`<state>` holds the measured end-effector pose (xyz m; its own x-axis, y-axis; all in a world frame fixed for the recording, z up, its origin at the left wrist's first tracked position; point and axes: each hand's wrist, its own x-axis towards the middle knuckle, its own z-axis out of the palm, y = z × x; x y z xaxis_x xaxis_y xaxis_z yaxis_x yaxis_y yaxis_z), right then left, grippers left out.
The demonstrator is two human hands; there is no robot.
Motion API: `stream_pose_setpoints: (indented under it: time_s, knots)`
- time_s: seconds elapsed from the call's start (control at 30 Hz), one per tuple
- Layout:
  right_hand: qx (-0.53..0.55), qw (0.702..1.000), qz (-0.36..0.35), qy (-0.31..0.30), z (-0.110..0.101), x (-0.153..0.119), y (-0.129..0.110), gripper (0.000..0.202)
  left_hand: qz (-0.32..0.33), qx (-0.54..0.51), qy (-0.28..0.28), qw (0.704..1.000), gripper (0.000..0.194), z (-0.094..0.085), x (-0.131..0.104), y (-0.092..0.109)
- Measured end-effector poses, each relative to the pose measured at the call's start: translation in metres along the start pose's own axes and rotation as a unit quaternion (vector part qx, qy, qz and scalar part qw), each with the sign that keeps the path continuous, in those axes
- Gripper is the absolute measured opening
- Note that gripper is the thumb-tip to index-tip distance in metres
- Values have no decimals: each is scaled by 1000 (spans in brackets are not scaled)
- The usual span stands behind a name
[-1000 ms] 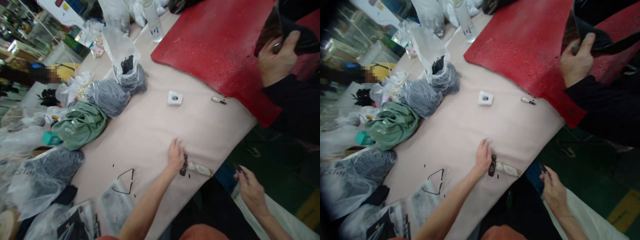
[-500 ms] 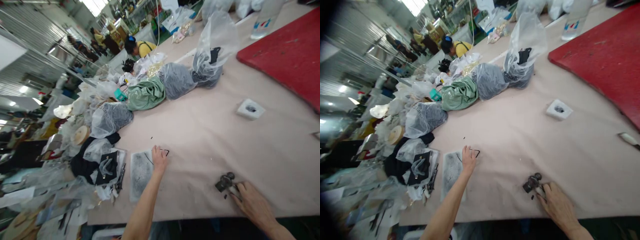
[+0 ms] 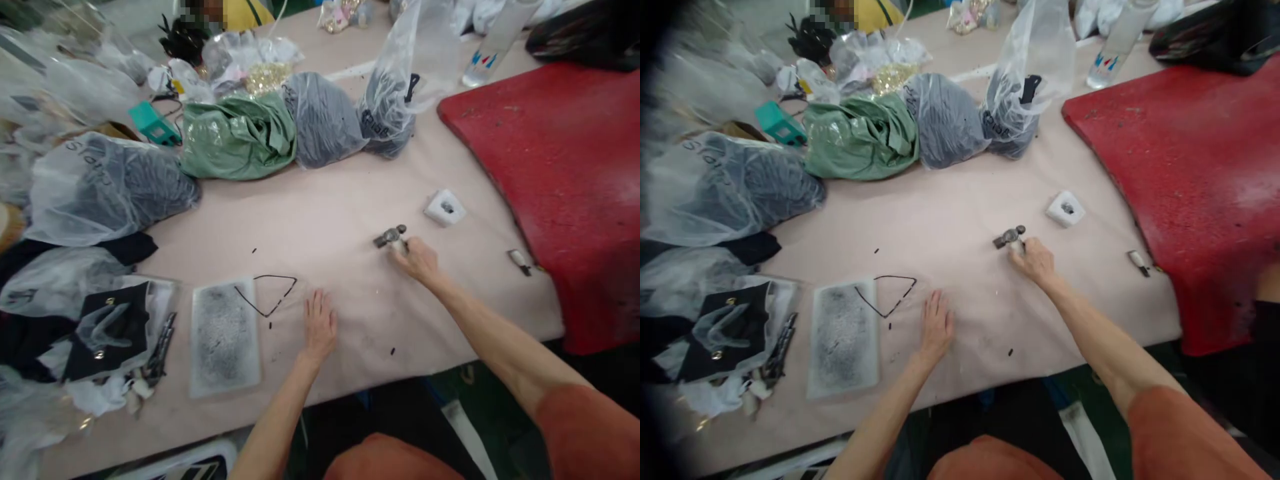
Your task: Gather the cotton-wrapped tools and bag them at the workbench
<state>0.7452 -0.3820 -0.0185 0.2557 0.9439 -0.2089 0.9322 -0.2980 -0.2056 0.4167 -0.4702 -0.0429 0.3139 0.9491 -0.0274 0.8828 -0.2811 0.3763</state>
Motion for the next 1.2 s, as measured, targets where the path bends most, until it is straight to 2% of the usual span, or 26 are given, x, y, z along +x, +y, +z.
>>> stream_pose_setpoints:
  time_s: [0.1, 0.17, 0.23, 0.27, 0.33, 0.4, 0.47, 0.5, 0.53, 0.6, 0.67, 0.77, 0.83, 0.9, 1.0, 1.1, 1.2]
  knots:
    - [-3, 1000, 1, -12, 6, 34, -2, 67, 49, -22, -59, 997, 53, 26, 35, 30]
    - [-1, 1000, 7, -12, 14, 38, 2, 75, 112, -36, -93, 989, 55, 44, 56, 52]
    - [2, 1000, 20, -7, 20, 37, 5, 75, 172, -48, -118, 977, 58, 61, 57, 76]
    - [6, 1000, 27, -4, 22, 36, 6, 73, 198, -54, -131, 970, 60, 69, 47, 87]
    - [16, 999, 40, -1, 24, 35, 8, 71, 263, -77, -167, 947, 63, 82, 6, 110]
    - [28, 998, 47, -1, 26, 37, 9, 70, 371, -126, -229, 891, 61, 90, -51, 132]
    - [42, 998, 48, -5, 27, 41, 12, 69, 461, -188, -276, 822, 46, 91, -100, 147]
    - [49, 998, 48, -7, 26, 42, 13, 68, 468, -210, -280, 811, 44, 89, -114, 151]
    - [55, 997, 49, -8, 26, 42, 15, 67, 458, -224, -272, 816, 43, 86, -119, 151]
    - [63, 996, 61, 1, 22, 39, 19, 59, 397, -228, -226, 860, 45, 74, -103, 138]
    - [65, 994, 80, 29, 17, 27, 23, 48, 326, -209, -157, 908, 45, 57, -65, 110]
    - [75, 990, 100, 71, 18, -6, 26, 42, 218, -145, -51, 964, 45, 23, -11, 48]
    - [80, 990, 85, 83, 30, -30, 24, 44, 143, -98, 15, 985, 44, -3, 4, 4]
    - [77, 993, 41, 83, 49, -51, 14, 43, 77, -65, 79, 992, 41, -28, 5, -34]
    - [63, 991, -49, 111, 82, -71, -17, 41, -5, -29, 146, 989, 35, -63, 5, -78]
    - [18, 983, -99, 151, 106, -80, -56, 37, -119, 26, 138, 983, 32, -91, 30, -112]
    - [-30, 977, -63, 201, 120, -82, -82, 33, -211, 69, 101, 970, 32, -110, 81, -148]
